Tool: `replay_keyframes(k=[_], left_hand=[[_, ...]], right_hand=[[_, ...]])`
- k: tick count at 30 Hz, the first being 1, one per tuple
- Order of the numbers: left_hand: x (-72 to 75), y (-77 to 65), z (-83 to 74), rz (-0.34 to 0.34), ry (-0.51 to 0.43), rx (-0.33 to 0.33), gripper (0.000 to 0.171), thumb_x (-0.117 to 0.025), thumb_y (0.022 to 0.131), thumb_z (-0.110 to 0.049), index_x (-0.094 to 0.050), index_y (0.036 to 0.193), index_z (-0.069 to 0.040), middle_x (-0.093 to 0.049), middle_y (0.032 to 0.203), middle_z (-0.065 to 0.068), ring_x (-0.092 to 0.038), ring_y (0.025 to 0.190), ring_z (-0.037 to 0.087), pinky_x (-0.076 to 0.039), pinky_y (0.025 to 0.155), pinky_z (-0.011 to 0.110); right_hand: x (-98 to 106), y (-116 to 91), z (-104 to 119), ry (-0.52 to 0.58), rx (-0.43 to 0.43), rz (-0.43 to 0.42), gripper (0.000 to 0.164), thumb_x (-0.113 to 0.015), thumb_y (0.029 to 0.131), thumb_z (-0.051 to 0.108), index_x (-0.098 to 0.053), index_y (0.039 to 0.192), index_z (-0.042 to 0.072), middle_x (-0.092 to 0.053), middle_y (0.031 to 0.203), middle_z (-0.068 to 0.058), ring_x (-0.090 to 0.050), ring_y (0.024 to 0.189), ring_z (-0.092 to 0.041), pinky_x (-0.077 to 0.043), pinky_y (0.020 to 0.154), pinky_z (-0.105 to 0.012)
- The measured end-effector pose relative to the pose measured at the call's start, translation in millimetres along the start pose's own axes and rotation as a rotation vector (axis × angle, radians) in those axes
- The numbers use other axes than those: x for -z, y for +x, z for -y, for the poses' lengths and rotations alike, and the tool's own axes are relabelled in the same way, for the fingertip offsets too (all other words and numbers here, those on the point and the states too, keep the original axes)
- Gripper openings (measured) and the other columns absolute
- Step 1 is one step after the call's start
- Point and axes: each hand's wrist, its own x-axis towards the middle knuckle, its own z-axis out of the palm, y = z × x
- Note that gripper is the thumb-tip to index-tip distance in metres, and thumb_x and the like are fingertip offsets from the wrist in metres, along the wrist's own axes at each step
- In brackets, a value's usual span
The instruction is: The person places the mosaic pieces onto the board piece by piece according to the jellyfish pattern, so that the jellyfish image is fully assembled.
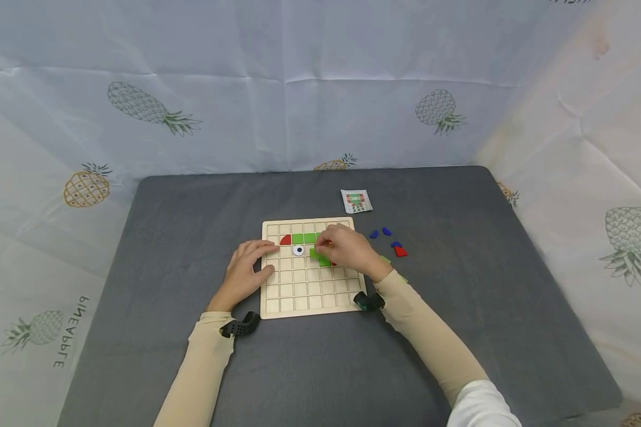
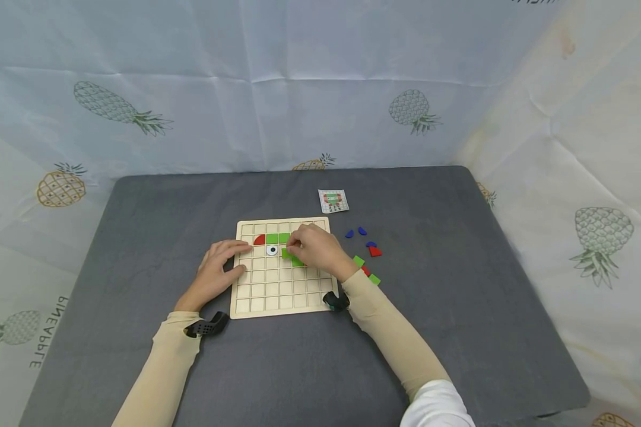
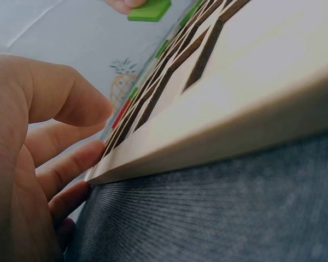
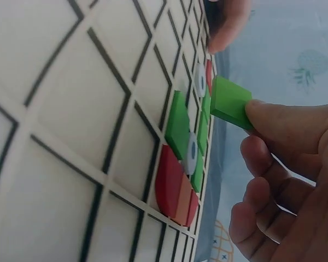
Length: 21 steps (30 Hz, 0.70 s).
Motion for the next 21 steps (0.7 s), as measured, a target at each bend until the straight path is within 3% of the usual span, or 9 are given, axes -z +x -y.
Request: replay_keyframes(k=[21], left_hand=[[-0.7, -0.6, 1.2, -0.007, -0.005, -0.006, 0.043, -0.066, 0.093, -0.018, -0.065, 0.136, -0.019, -0.054, 0.145, 0.003, -0.036, 0.141, 0.026, -0.025, 0.114, 0.058]], right_hand=[[-21.0, 2.2, 0.5, -0.081, -0.015, 0.043, 0.012, -0.068, 0.097, 0.024, -0.079, 0.096, 0.02, -0.07, 0.099, 0.005, -0.055, 0.088, -0.012, -0.048, 0.074, -0.03]])
